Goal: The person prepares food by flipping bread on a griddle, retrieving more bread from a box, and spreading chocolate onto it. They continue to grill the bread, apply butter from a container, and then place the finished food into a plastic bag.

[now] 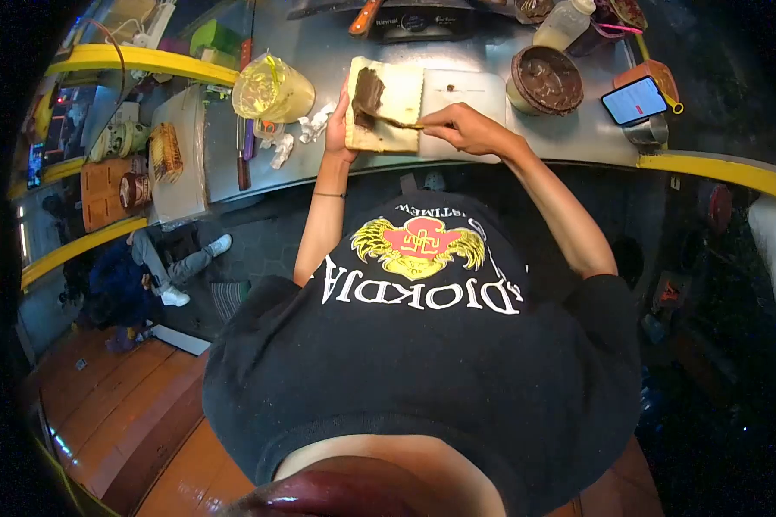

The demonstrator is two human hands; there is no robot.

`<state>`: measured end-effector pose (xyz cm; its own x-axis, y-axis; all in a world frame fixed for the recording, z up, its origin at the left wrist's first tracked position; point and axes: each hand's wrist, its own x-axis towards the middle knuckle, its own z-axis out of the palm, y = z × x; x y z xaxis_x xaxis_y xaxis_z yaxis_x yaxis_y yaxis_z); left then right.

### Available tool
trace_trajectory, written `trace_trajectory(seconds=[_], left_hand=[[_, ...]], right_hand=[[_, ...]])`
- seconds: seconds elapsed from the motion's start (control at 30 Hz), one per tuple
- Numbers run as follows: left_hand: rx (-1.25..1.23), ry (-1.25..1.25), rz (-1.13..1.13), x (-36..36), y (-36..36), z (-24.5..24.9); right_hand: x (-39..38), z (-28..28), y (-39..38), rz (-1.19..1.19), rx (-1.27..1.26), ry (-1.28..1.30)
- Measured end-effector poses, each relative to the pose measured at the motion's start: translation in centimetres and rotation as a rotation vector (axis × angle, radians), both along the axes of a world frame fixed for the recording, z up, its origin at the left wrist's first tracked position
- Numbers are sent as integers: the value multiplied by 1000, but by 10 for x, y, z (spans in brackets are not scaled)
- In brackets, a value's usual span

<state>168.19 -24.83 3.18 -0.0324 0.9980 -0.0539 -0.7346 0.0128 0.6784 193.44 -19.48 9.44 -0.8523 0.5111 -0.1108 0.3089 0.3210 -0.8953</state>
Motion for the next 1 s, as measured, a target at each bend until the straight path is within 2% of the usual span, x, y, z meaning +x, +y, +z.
trace_trajectory(seconds=[0.03,0.07,0.13,0.17,0.2,0.27,0.3,0.33,0.4,0.47,0.53,0.67,0.73,0.8,0.83,0.87,0.97,1.0], left_hand=[[-33,-8,14,-2,2,-3],[-34,-10,19,-5,3,-7],[-136,-148,-22,-10,-3,-15],[-127,-165,-22,-11,-7,-13],[-98,-156,-16,-10,-11,-11],[-38,-224,-28,-4,-16,-5],[-36,-223,-31,0,-18,0],[-40,-165,3,4,-17,4],[-49,-110,34,8,-14,8],[-33,20,25,8,-11,11],[-63,20,40,6,-10,13],[-75,-122,0,1,-14,1],[-69,-128,0,0,-12,-2],[-50,-48,59,7,-9,2],[-70,-23,80,7,-9,2],[-91,0,97,6,-6,0],[-183,-64,102,0,-8,-9],[-180,-68,102,-4,-5,-11]], right_hand=[[5,-17,-2,60,87,113],[9,-13,-2,65,85,111],[17,-3,-4,-76,-136,-61],[20,-7,-1,-165,-188,-38],[16,-10,2,-154,-186,-37],[10,-22,9,-392,97,144],[3,-32,13,-379,311,241],[4,-40,13,-383,316,241],[4,-37,0,3,330,119],[10,-29,-25,79,251,93],[18,-19,-36,-11,180,141],[18,-34,-13,-393,210,233],[10,-33,0,-356,183,135],[6,-25,-12,-112,80,60],[6,-30,-23,-42,101,175],[10,-22,-34,18,127,155],[20,-4,-45,-60,120,125],[21,1,-43,-156,118,68]])
